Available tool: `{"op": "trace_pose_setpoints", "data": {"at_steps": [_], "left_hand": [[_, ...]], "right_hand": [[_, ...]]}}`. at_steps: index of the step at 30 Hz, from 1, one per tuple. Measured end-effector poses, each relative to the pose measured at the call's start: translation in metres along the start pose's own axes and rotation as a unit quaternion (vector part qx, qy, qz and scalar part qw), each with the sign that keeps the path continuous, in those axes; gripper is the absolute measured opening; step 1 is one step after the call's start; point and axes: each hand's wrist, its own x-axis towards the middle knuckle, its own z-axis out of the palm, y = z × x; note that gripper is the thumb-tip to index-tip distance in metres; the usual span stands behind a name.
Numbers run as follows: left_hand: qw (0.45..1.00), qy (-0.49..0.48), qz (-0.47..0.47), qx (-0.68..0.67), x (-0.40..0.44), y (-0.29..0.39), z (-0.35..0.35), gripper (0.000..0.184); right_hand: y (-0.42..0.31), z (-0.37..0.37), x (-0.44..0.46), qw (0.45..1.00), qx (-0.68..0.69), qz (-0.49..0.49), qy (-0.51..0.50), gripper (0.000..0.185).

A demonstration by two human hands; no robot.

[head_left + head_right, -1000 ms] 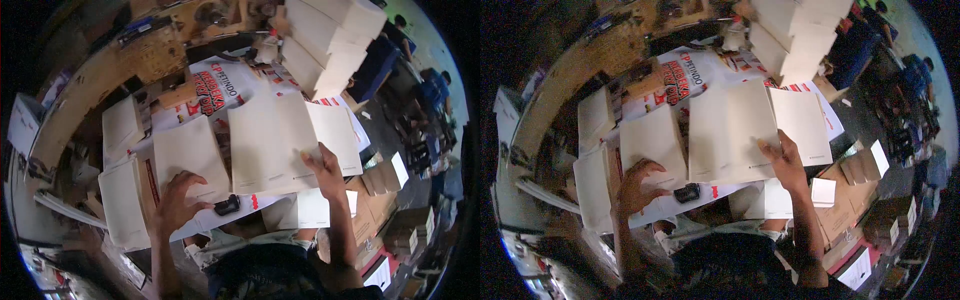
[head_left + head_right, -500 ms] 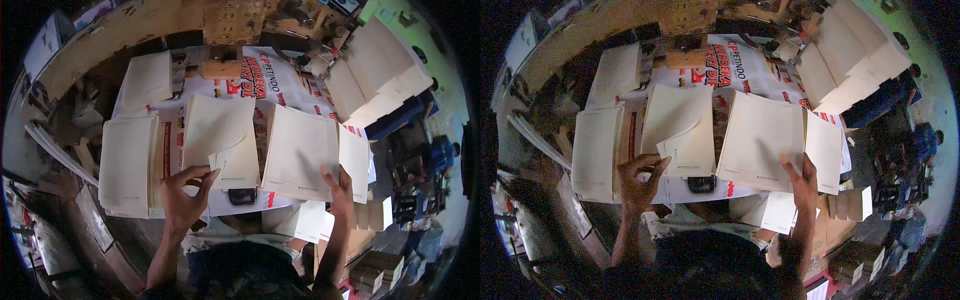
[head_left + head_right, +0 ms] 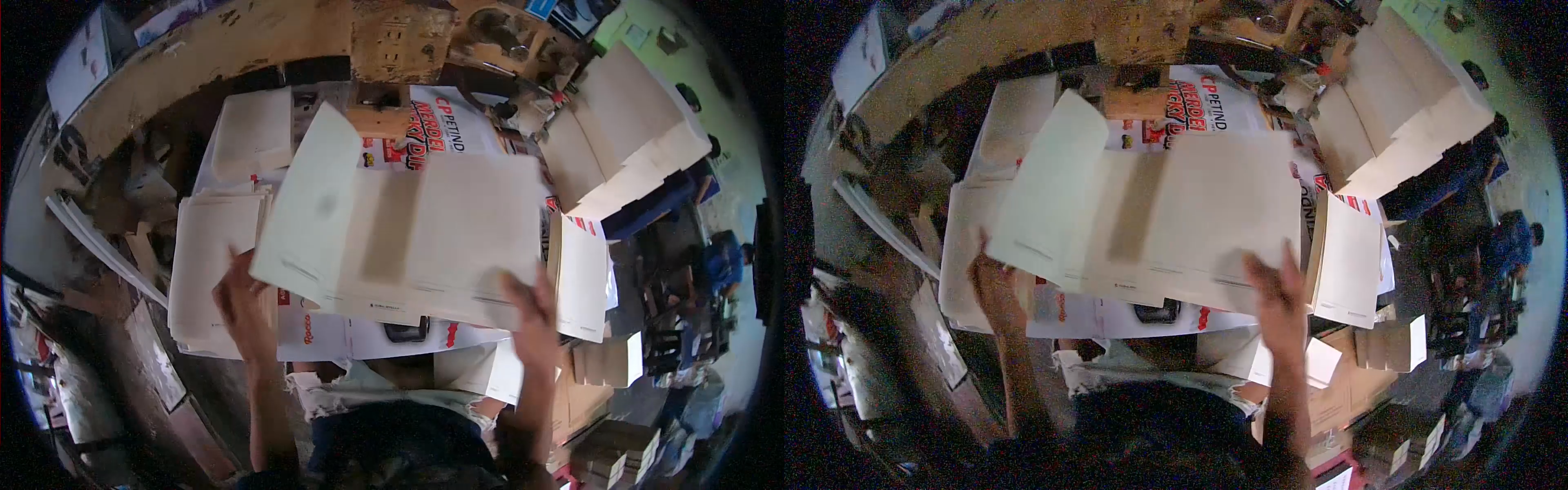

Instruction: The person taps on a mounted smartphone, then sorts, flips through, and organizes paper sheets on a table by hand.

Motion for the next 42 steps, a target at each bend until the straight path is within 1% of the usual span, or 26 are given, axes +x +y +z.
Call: {"op": "trace_pose_setpoints", "data": {"at_steps": [1, 2, 4, 5, 6, 8, 9, 10, 12, 14, 15, 16, 17, 19, 21, 22, 24, 28, 30, 31, 32, 33, 34, 36, 38, 42], "left_hand": [[0.961, -0.097, 0.03, 0.258, 0.006, 0.004, 0.0, 0.027], [0.919, -0.232, -0.003, 0.319, 0.016, 0.008, -0.001, 0.031], [0.796, -0.244, 0.074, 0.55, 0.007, 0.009, 0.009, 0.03], [0.79, -0.236, 0.097, 0.557, 0.004, 0.011, 0.015, 0.029], [0.792, -0.245, 0.116, 0.547, 0.005, 0.015, 0.02, 0.029], [0.809, -0.241, 0.11, 0.525, 0.012, 0.034, 0.021, 0.028], [0.838, -0.257, 0.04, 0.48, 0.015, 0.047, 0.019, 0.03], [0.859, -0.272, -0.032, 0.432, 0.016, 0.058, 0.018, 0.031], [0.94, -0.138, -0.015, 0.312, 0.021, 0.038, -0.016, 0.034], [0.906, -0.171, 0.132, 0.365, 0.054, 0.049, -0.041, 0.034], [0.951, -0.139, 0.082, 0.265, 0.069, 0.035, -0.067, 0.035], [0.92, -0.108, 0.133, 0.353, 0.08, 0.032, -0.087, 0.038], [0.894, -0.114, 0.11, 0.419, 0.103, 0.013, -0.129, 0.041], [0.862, -0.123, 0.09, 0.483, 0.107, -0.024, -0.174, 0.043], [0.749, -0.092, 0.081, 0.651, 0.092, -0.041, -0.181, 0.051], [0.747, -0.097, 0.084, 0.652, 0.089, -0.042, -0.174, 0.051], [0.568, 0.058, 0.31, 0.761, 0.078, -0.043, -0.159, 0.058], [0.665, 0.026, 0.313, 0.678, 0.062, -0.006, -0.056, 0.063], [0.78, -0.142, 0.322, 0.518, 0.016, 0.043, 0.037, 0.046], [0.825, -0.213, 0.206, 0.481, -0.018, 0.071, 0.081, 0.04], [0.84, -0.305, 0.25, 0.373, -0.032, 0.044, 0.092, 0.037], [0.798, -0.418, 0.268, 0.342, -0.051, 0.033, 0.107, 0.037], [0.794, -0.521, 0.161, 0.269, -0.076, 0.041, 0.13, 0.035], [0.721, -0.616, 0.208, 0.237, -0.116, 0.038, 0.17, 0.039], [0.698, -0.642, 0.203, 0.242, -0.131, 0.032, 0.187, 0.041], [0.654, -0.677, 0.163, 0.295, -0.124, 0.012, 0.197, 0.032]], "right_hand": [[-0.006, 0.023, -0.004, 0.993, 0.098, 0.032, -0.051, 0.061], [-0.016, 0.048, -0.007, 0.974, 0.196, 0.057, -0.099, 0.065], [-0.043, 0.084, -0.004, 0.959, 0.161, 0.067, -0.223, 0.069], [-0.037, 0.099, -0.01, 0.969, 0.125, 0.031, -0.211, 0.074], [-0.023, 0.113, -0.019, 0.976, 0.087, -0.002, -0.197, 0.08], [-0.029, 0.122, -0.018, 0.928, 0.237, -0.183, -0.221, 0.088], [-0.043, 0.115, -0.019, 0.909, 0.285, -0.071, -0.295, 0.082], [-0.063, 0.103, -0.02, 0.911, 0.288, -0.073, -0.286, 0.082], [-0.087, 0.076, -0.02, 0.887, 0.267, 0.102, -0.364, 0.073], [-0.078, 0.04, -0.015, 0.949, 0.174, -0.079, -0.251, 0.057], [-0.067, 0.016, -0.009, 0.975, 0.092, -0.119, -0.165, 0.048], [-0.011, -0.006, 0.015, 0.922, -0.076, -0.379, -0.034, 0.041], [-0.026, -0.031, 0.01, 0.992, 0.034, -0.121, 0.027, 0.039], [0.005, -0.087, 0.022, 0.968, -0.142, -0.127, 0.164, 0.046], [0.045, -0.135, 0.023, 0.919, -0.278, -0.124, 0.251, 0.054], [0.064, -0.155, 0.018, 0.882, -0.359, -0.127, 0.279, 0.059], [0.081, -0.175, 0.001, 0.857, -0.421, -0.022, 0.296, 0.066], [0.107, -0.188, -0.016, 0.875, -0.413, 0.019, 0.252, 0.049], [0.087, -0.176, -0.019, 0.87, -0.392, -0.022, 0.297, 0.033], [0.086, -0.174, -0.018, 0.85, -0.418, -0.043, 0.318, 0.032], [0.085, -0.174, -0.018, 0.828, -0.444, -0.066, 0.336, 0.03], [0.085, -0.177, -0.016, 0.827, -0.443, -0.061, 0.34, 0.03], [0.085, -0.179, -0.014, 0.851, -0.406, -0.044, 0.331, 0.028], [0.084, -0.181, -0.015, 0.875, -0.367, -0.022, 0.317, 0.026], [0.077, -0.19, -0.018, 0.945, -0.083, 0.055, 0.31, 0.025], [0.076, -0.203, -0.037, 0.946, 0.143, 0.085, 0.278, 0.028]]}}
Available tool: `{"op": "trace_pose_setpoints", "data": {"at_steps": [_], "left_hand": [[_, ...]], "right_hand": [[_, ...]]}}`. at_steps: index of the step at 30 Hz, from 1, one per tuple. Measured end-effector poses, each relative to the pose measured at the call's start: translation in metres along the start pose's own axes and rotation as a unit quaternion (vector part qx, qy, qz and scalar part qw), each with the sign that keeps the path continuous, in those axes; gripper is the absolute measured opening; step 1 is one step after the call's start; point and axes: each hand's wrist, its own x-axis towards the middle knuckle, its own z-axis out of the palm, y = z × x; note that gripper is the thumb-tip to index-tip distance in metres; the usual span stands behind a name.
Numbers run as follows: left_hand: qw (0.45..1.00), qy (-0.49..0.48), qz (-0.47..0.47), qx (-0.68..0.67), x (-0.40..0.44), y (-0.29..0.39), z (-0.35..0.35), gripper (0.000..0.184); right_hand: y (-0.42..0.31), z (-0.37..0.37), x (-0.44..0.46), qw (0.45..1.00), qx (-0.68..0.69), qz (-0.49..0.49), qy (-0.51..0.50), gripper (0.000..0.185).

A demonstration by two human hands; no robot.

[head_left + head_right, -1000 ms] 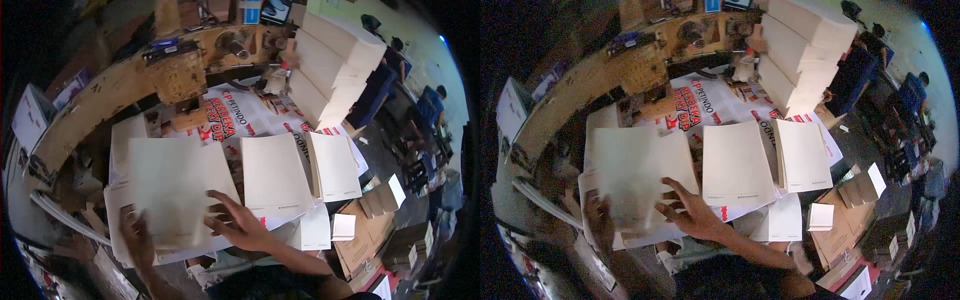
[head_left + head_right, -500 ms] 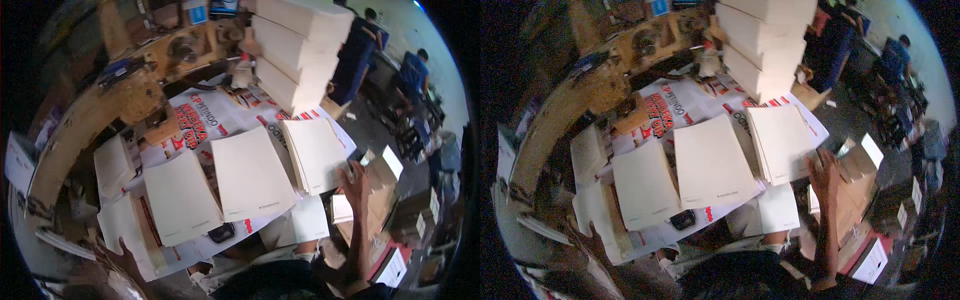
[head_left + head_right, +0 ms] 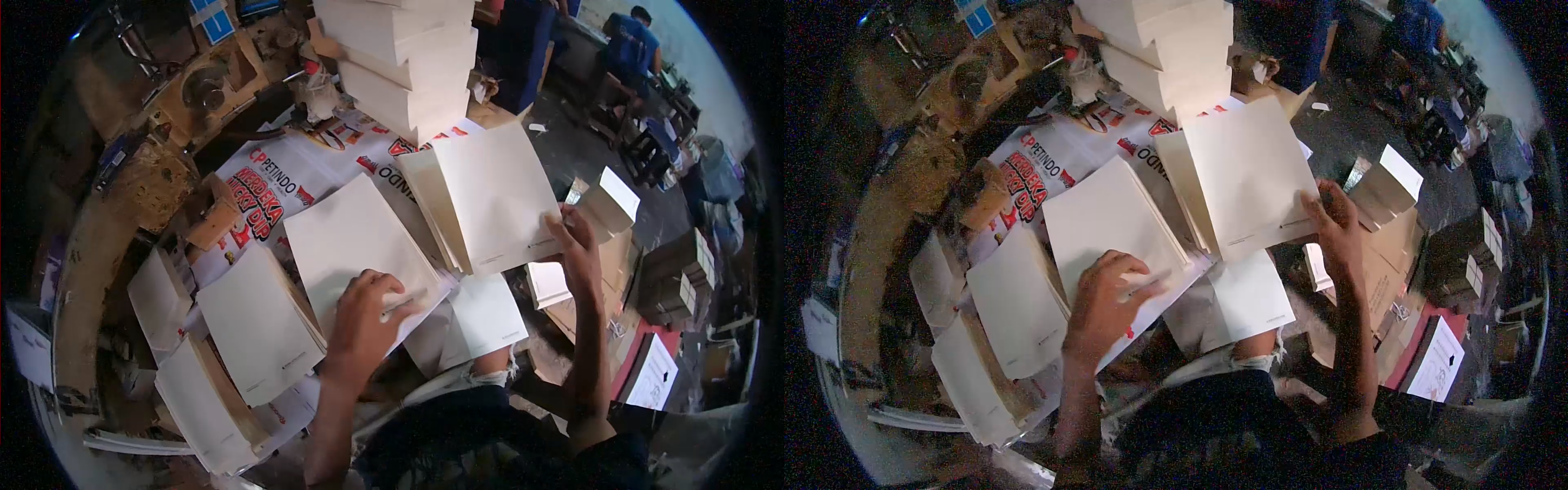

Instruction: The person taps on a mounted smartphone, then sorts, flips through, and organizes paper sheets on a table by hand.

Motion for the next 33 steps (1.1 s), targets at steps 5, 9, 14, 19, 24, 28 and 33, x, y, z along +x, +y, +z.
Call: {"op": "trace_pose_setpoints", "data": {"at_steps": [5, 9, 14, 19, 24, 28, 33], "left_hand": [[0.96, 0.101, -0.096, -0.242, -0.018, -0.012, -0.016, 0.016], [0.853, 0.344, -0.137, -0.368, -0.053, -0.024, -0.04, 0.025], [0.97, 0.181, -0.088, -0.137, -0.083, -0.025, -0.087, 0.052], [0.988, 0.057, -0.142, 0.008, -0.102, -0.05, -0.093, 0.052], [0.952, 0.1, -0.259, -0.126, -0.121, -0.067, -0.102, 0.024], [0.903, 0.223, -0.35, -0.105, -0.137, -0.071, -0.099, 0.03], [0.801, 0.477, -0.309, -0.19, -0.176, -0.115, -0.081, 0.031]], "right_hand": [[0.003, 0.001, -0.022, 0.994, 0.065, 0.081, -0.032, 0.046], [-0.022, 0.026, -0.033, 0.988, 0.103, 0.105, -0.042, 0.044], [-0.015, 0.079, -0.054, 0.996, -0.024, 0.021, -0.087, 0.043], [-0.008, 0.131, -0.066, 0.978, -0.034, 0.016, -0.203, 0.045], [-0.021, 0.154, -0.073, 0.972, 0.036, 0.203, -0.111, 0.055], [-0.016, 0.153, -0.068, 0.944, -0.151, -0.056, -0.287, 0.057], [-0.035, 0.167, -0.088, 0.969, 0.076, 0.1, -0.213, 0.053]]}}
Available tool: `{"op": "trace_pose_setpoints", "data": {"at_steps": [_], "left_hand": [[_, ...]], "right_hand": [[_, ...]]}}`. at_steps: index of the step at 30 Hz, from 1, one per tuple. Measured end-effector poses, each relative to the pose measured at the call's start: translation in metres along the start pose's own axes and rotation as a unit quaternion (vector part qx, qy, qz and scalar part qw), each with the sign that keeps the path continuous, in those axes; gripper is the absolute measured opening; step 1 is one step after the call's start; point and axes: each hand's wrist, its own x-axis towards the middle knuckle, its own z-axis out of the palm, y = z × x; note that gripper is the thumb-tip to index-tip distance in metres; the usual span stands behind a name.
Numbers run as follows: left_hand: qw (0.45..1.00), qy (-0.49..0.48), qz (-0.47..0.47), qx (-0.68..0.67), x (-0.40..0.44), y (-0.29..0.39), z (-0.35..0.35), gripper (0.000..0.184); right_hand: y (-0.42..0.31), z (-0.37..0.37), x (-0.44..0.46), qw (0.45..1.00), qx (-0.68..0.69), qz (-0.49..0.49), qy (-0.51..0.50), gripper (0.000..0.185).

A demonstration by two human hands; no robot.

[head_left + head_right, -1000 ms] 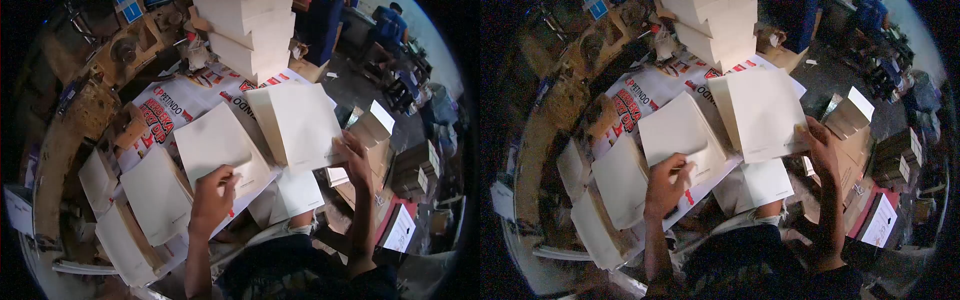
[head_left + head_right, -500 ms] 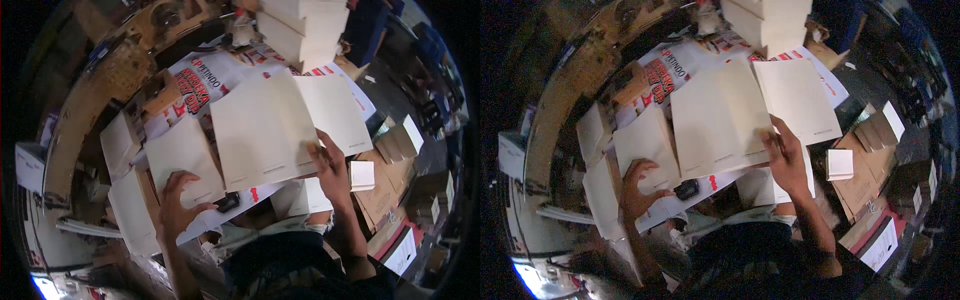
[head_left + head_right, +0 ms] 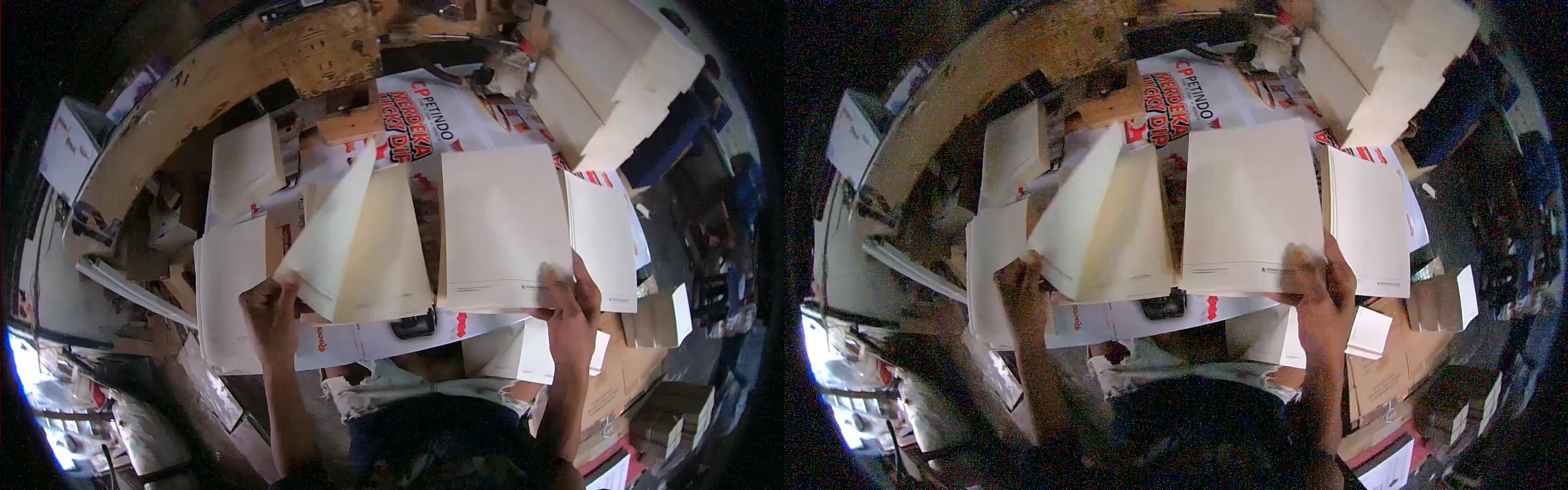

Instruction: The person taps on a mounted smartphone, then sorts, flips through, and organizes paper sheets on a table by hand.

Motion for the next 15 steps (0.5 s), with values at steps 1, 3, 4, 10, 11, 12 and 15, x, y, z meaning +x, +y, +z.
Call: {"op": "trace_pose_setpoints", "data": {"at_steps": [1, 3, 4, 10, 11, 12, 15], "left_hand": [[1.0, 0.004, -0.001, -0.002, -0.003, 0.002, -0.002, 0.031], [0.964, 0.076, -0.069, -0.245, -0.008, 0.01, -0.002, 0.023], [0.924, 0.054, 0.003, -0.379, -0.005, -0.015, -0.012, 0.017], [0.985, -0.124, -0.118, 0.034, 0.004, -0.053, -0.028, 0.029], [0.984, -0.13, -0.115, 0.034, 0.003, -0.038, -0.027, 0.029], [0.98, -0.16, -0.063, 0.101, 0.002, -0.012, -0.023, 0.03], [0.983, -0.169, -0.038, 0.055, -0.006, 0.051, -0.017, 0.032]], "right_hand": [[0.001, 0.003, -0.004, 0.997, 0.065, -0.001, 0.044, 0.053], [0.0, 0.013, -0.012, 0.997, 0.064, -0.009, 0.032, 0.054], [-0.005, 0.028, -0.018, 0.999, 0.02, -0.028, 0.018, 0.053], [0.022, 0.11, -0.045, 0.975, 0.034, 0.001, -0.219, 0.058], [0.03, 0.116, -0.047, 0.97, -0.086, -0.084, -0.21, 0.055], [0.059, 0.127, -0.05, 0.967, -0.064, -0.164, -0.183, 0.055], [0.049, 0.129, -0.059, 0.966, -0.065, -0.11, -0.225, 0.063]]}}
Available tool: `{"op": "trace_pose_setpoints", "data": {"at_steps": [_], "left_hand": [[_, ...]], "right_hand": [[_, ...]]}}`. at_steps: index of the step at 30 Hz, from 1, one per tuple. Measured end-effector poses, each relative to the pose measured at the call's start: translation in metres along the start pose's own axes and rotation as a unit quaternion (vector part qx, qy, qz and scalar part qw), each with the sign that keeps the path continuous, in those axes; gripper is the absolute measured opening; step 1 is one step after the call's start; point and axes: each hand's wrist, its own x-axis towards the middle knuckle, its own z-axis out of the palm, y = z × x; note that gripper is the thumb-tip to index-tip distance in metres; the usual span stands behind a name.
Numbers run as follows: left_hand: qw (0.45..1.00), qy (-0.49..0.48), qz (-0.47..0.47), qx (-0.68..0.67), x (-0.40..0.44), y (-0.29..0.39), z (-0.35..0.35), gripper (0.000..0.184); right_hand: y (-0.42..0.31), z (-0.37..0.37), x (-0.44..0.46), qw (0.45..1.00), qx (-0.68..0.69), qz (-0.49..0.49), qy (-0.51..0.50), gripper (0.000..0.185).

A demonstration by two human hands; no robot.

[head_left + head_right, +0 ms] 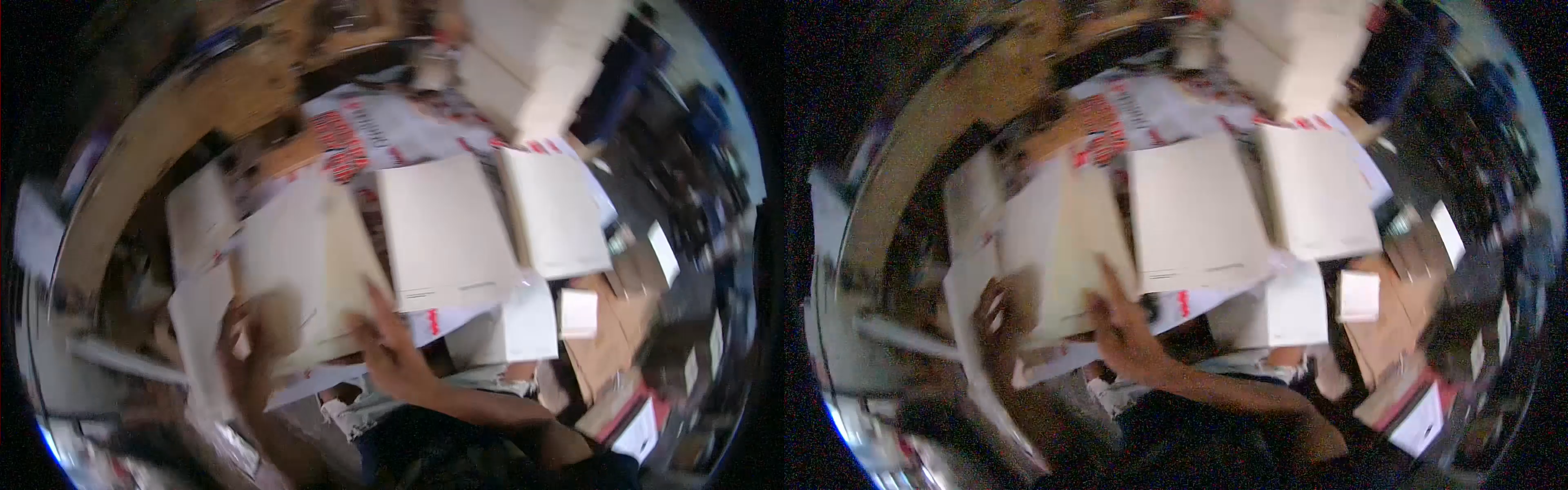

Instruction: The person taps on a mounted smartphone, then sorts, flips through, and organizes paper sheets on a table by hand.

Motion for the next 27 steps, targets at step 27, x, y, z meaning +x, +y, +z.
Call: {"op": "trace_pose_setpoints", "data": {"at_steps": [27], "left_hand": [[0.82, -0.317, 0.47, 0.079, -0.032, 0.121, 0.404, 0.031]], "right_hand": [[-0.079, -0.373, -0.184, 0.834, -0.141, -0.055, 0.53, 0.047]]}}
